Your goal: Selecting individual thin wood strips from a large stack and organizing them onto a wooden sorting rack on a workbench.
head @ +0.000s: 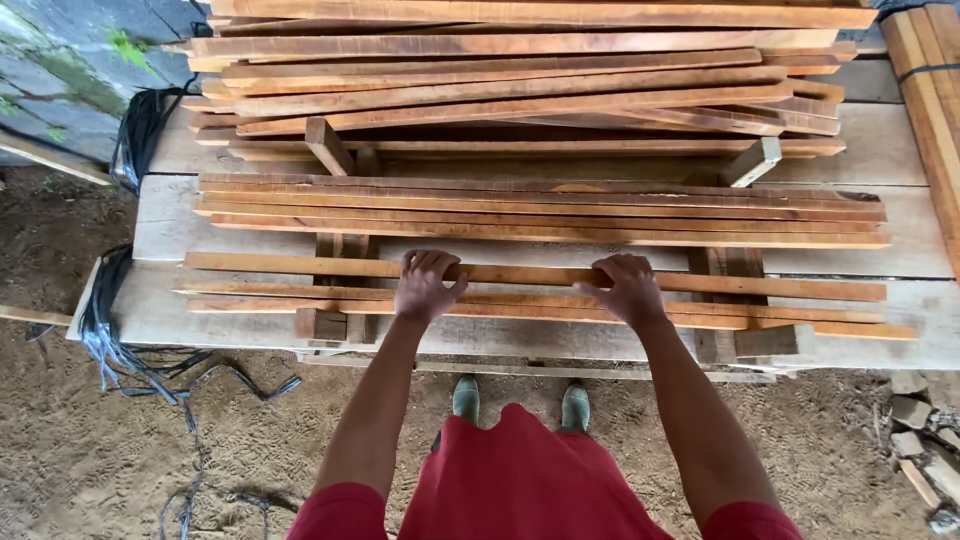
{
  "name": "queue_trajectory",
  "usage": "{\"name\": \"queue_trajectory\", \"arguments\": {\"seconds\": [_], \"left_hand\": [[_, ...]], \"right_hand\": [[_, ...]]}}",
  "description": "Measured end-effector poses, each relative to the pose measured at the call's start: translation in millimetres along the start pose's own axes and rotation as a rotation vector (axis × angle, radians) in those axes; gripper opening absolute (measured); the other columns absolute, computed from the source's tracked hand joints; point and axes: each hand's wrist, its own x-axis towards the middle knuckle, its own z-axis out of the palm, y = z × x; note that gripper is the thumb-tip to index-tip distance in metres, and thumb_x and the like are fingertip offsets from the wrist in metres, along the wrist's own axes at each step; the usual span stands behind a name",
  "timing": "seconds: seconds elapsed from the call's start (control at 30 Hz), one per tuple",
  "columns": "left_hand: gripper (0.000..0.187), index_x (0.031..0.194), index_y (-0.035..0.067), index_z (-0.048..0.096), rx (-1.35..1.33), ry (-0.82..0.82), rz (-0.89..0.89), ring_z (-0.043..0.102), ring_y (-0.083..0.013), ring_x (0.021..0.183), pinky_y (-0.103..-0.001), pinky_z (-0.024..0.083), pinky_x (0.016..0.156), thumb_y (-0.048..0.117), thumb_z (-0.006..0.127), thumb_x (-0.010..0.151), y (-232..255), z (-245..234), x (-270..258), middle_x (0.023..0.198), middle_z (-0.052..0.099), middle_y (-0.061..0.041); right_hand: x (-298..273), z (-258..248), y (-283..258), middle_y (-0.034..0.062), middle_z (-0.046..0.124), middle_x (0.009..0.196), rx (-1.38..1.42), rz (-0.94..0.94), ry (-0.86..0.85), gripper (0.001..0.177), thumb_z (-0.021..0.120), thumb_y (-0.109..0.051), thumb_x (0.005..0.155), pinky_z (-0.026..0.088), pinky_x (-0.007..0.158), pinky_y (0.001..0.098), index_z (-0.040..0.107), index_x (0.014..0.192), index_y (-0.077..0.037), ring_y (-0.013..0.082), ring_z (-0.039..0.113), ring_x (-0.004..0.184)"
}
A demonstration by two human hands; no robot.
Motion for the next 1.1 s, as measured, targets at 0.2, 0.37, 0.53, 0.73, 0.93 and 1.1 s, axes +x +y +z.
{"name": "queue_trajectory", "arguments": {"seconds": [0.2, 0.37, 0.53, 0.73, 0.93, 1.1], "left_hand": [[0.030, 0.099, 0.021, 0.075, 0.011, -0.001, -0.022, 0.072, -0.0223, 0.094, -0.046, 0.049, 0.102, 0.042, 0.079, 0.077, -2, 4, -2, 0.091, 0.073, -0.001], [0.026, 0.096, 0.028, 0.072, 0.178, 0.190, 0.024, 0.062, -0.0189, 0.103, -0.043, 0.045, 0.096, 0.043, 0.076, 0.075, 0, 10, 1, 0.101, 0.065, 0.004], [0.023, 0.102, 0.030, 0.072, 0.273, 0.236, -0.035, 0.057, -0.0215, 0.095, -0.042, 0.046, 0.082, 0.034, 0.068, 0.080, 1, 10, -2, 0.099, 0.055, 0.002], [0.041, 0.121, 0.024, 0.073, 0.158, 0.124, -0.115, 0.073, -0.0235, 0.082, -0.039, 0.056, 0.079, 0.023, 0.063, 0.081, -1, 14, -7, 0.082, 0.068, -0.002], [0.055, 0.130, 0.005, 0.070, 0.077, 0.146, -0.045, 0.072, -0.0331, 0.100, -0.046, 0.051, 0.106, 0.016, 0.065, 0.076, 20, -20, 9, 0.101, 0.071, -0.016], [0.063, 0.134, 0.007, 0.068, 0.119, 0.138, -0.015, 0.069, -0.0301, 0.105, -0.047, 0.045, 0.115, 0.020, 0.066, 0.073, 33, -43, 16, 0.106, 0.068, -0.012]], "right_hand": [[8, 0, 5, 0.0068, 0.063, 0.095, 0.040, 0.118, -0.202, 0.050, 0.089, -0.051, 0.068, 0.052, 0.089, 0.0455, 0.069, 0.098, -0.016, 0.0307, 0.066, 0.101], [4, 8, 7, 0.0002, 0.060, 0.091, -0.182, -0.013, 0.133, 0.035, 0.085, -0.054, 0.078, 0.049, 0.086, 0.0428, 0.073, 0.085, -0.022, 0.0253, 0.062, 0.091], [0, 16, 9, 0.0002, 0.048, 0.089, -0.434, 0.067, 0.297, 0.040, 0.080, -0.065, 0.082, 0.048, 0.079, 0.0434, 0.077, 0.093, -0.027, 0.0253, 0.057, 0.083], [-11, 15, 0, -0.0024, 0.060, 0.069, -0.530, 0.170, 0.254, 0.040, 0.071, -0.069, 0.089, 0.056, 0.056, 0.0320, 0.074, 0.094, -0.029, 0.0197, 0.068, 0.056], [3, 0, -14, 0.0125, 0.068, 0.102, -0.262, 0.213, 0.177, 0.049, 0.076, -0.041, 0.086, 0.064, 0.065, 0.0477, 0.067, 0.126, -0.013, 0.0331, 0.073, 0.090], [-3, 8, -4, 0.0107, 0.064, 0.108, -0.177, 0.337, 0.032, 0.063, 0.074, -0.045, 0.085, 0.063, 0.069, 0.0540, 0.056, 0.137, -0.014, 0.0329, 0.069, 0.099]]}}
